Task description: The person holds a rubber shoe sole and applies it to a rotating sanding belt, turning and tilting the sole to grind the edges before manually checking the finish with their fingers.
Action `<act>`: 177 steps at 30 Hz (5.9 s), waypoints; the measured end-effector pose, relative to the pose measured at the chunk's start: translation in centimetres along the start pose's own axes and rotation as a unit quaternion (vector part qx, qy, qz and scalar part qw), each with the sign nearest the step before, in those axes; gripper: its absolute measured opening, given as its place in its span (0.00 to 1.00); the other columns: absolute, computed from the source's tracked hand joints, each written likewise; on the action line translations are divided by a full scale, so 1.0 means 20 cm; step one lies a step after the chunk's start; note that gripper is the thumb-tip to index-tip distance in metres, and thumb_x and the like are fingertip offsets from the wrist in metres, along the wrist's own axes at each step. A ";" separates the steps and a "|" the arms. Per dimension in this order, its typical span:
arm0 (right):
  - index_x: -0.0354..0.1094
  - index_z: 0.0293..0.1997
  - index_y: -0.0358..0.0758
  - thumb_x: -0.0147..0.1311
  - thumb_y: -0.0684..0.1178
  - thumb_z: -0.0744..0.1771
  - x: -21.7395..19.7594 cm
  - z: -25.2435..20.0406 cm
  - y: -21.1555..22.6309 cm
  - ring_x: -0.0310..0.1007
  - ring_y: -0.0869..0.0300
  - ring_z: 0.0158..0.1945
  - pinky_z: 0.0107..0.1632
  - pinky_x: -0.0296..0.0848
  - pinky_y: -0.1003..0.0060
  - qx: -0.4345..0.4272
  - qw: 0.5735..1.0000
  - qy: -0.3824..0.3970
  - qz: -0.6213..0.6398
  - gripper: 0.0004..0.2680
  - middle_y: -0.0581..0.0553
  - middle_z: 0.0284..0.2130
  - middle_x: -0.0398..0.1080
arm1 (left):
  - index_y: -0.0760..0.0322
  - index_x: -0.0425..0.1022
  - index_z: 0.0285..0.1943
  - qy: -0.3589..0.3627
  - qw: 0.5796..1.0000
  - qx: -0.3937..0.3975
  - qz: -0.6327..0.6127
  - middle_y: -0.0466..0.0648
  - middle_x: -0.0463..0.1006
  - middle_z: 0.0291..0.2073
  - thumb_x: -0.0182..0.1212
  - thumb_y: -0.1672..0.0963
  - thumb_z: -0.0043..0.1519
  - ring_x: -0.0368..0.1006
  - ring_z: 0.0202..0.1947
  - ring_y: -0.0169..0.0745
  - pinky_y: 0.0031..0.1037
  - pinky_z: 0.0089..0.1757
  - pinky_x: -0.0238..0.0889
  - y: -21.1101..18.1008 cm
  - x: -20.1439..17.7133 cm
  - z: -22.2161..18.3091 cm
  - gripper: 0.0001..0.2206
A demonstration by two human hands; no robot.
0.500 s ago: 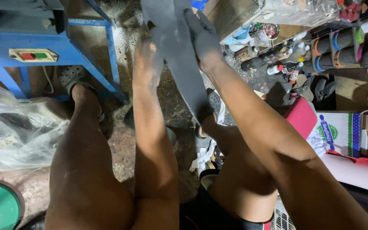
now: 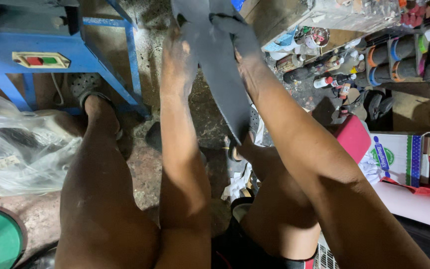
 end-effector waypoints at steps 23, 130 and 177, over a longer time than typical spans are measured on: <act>0.72 0.48 0.38 0.51 0.48 0.69 0.05 -0.09 0.01 0.77 0.63 0.34 0.39 0.79 0.68 -0.066 0.980 -0.054 -0.178 0.07 0.48 0.32 0.76 | 0.69 0.73 0.59 -0.036 0.978 -0.142 0.150 0.58 0.82 0.51 0.48 0.52 0.67 0.80 0.53 0.53 0.40 0.57 0.69 -0.17 -0.03 -0.06 0.19; 0.66 0.56 0.28 0.57 0.43 0.66 -0.04 0.00 -0.03 0.79 0.45 0.45 0.52 0.83 0.48 0.082 0.987 0.014 0.139 0.14 0.33 0.46 0.73 | 0.70 0.67 0.72 -0.043 0.987 -0.092 -0.122 0.57 0.78 0.58 0.53 0.57 0.64 0.75 0.55 0.44 0.30 0.56 0.68 -0.16 -0.04 -0.04 0.25; 0.67 0.45 0.33 0.54 0.37 0.68 -0.02 0.01 -0.07 0.68 0.57 0.22 0.24 0.68 0.66 0.010 0.996 -0.043 0.077 0.03 0.41 0.26 0.70 | 0.70 0.62 0.70 -0.284 0.850 0.144 0.420 0.65 0.70 0.64 0.53 0.63 0.60 0.67 0.64 0.65 0.45 0.63 0.60 0.17 0.38 -0.16 0.26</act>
Point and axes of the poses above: each hand's wrist, its own z-axis towards the middle knuckle, its own x-axis out of the palm, y = z × x, the point moved 1 cm from there along z, towards the middle knuckle
